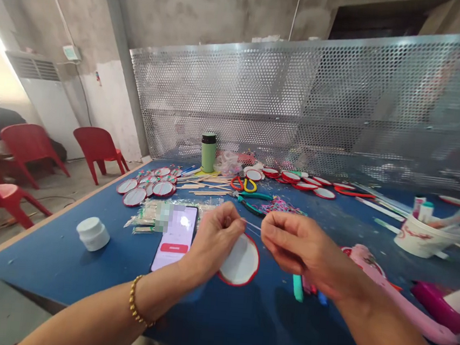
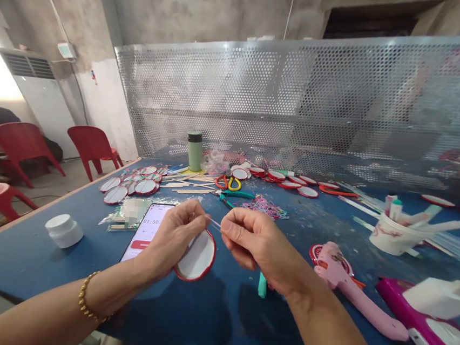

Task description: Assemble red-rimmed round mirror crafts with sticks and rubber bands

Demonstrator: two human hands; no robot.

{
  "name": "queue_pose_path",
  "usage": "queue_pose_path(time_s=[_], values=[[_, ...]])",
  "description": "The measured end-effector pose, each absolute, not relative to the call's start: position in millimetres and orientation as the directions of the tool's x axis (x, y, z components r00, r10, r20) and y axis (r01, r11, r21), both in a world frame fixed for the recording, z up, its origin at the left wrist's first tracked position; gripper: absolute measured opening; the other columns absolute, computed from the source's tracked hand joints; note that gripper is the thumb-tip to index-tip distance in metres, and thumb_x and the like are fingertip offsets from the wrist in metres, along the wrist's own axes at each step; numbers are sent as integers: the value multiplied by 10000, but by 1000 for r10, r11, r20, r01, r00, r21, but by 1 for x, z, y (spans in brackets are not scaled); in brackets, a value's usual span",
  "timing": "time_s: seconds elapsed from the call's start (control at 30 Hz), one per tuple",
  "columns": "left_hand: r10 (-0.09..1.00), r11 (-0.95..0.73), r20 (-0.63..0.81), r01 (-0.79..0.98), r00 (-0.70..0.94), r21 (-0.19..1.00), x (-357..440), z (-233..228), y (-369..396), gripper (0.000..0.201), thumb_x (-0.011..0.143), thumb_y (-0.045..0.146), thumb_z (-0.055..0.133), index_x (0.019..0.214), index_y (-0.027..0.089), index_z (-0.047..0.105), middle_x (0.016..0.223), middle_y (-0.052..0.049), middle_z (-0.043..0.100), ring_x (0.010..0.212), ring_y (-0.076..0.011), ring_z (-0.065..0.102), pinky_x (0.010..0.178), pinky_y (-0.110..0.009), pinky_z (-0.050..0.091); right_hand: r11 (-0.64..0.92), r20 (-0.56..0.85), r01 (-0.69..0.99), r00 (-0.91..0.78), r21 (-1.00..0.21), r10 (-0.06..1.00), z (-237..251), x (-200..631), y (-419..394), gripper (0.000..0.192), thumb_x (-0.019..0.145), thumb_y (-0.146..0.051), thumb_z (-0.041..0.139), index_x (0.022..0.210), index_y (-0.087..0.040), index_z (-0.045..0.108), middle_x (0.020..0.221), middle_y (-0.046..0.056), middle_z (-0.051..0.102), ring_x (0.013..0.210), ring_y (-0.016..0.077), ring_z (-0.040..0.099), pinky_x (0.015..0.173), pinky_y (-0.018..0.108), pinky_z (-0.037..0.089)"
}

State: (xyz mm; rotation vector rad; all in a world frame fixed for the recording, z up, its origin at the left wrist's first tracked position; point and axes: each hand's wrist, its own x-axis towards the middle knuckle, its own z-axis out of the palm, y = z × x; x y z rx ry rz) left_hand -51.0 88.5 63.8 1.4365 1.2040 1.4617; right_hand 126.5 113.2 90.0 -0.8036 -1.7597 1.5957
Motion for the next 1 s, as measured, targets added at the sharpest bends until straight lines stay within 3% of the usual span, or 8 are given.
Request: queue_pose_path(time_s=[0.17, 0.27, 0.37, 0.53, 0.67, 0.77, 0.87, 1.0], values=[[892, -371, 387, 111, -233, 922, -63, 77, 93, 237, 847, 283, 577, 667, 194, 450, 561, 71, 383, 501, -73, 337, 500, -201, 277, 92, -149, 293, -702, -952, 696, 94, 130, 115, 354, 886, -508, 591, 885, -155, 615, 580, 1, 657, 321, 28, 365, 321, 156, 210], [877, -375, 410, 174, -251, 910, -61, 76, 92, 242, 862, 273, 562, 664, 193, 448, 590, 60, 413, 534, -81, 368, 529, -207, 311, 40, -255, 347, -757, -937, 602, 95, 127, 111, 390, 871, -519, 609, 1013, -155, 619, 601, 13, 699, 304, 41, 433, 313, 141, 260], [868, -387, 435, 222, -238, 895, -56, 72, 90, 236, 884, 263, 532, 674, 197, 448, 601, 57, 422, 554, -91, 374, 541, -216, 321, 11, -290, 372, -740, -928, 606, 95, 125, 107, 509, 823, -569, 665, 1123, -162, 612, 555, -17, 676, 286, 38, 433, 300, 125, 257], [830, -453, 511, 263, -224, 852, -54, 68, 89, 241, 903, 258, 517, 686, 203, 429, 600, 64, 385, 551, -95, 343, 534, -227, 295, 63, -179, 284, -745, -957, 642, 95, 128, 108, 694, 746, -702, 664, 1180, -162, 621, 487, -42, 622, 272, 47, 398, 285, 144, 263], [822, -456, 525, 296, -221, 839, -55, 67, 90, 226, 911, 244, 504, 699, 199, 440, 616, 59, 397, 570, -98, 351, 546, -228, 297, 110, -148, 291, -736, -950, 660, 83, 112, 105, 522, 759, -618, 705, 1008, -160, 668, 562, -12, 676, 301, 45, 456, 301, 141, 264], [811, -429, 502, 278, -300, 860, -56, 68, 93, 208, 913, 245, 498, 716, 199, 450, 627, 57, 410, 573, -97, 361, 542, -219, 314, 110, -31, 181, -635, -977, 772, 71, 91, 99, 418, 811, -574, 658, 912, -171, 617, 689, 14, 728, 320, 49, 495, 315, 150, 310], [839, -414, 452, 186, -302, 891, -56, 70, 93, 198, 916, 276, 513, 739, 192, 482, 644, 48, 443, 584, -94, 390, 546, -209, 340, 134, 41, 137, -534, -981, 844, 66, 83, 99, 398, 856, -572, 585, 844, -174, 582, 589, -15, 674, 309, 59, 487, 319, 157, 326], [909, -392, 387, -1, -154, 920, -57, 73, 92, 202, 896, 378, 574, 853, 182, 594, 721, 22, 546, 596, -91, 450, 531, -198, 357, 181, 83, 169, -467, -969, 880, 69, 92, 107, 359, 842, -535, 605, 822, -177, 594, 500, -52, 600, 291, 58, 444, 306, 163, 301]])
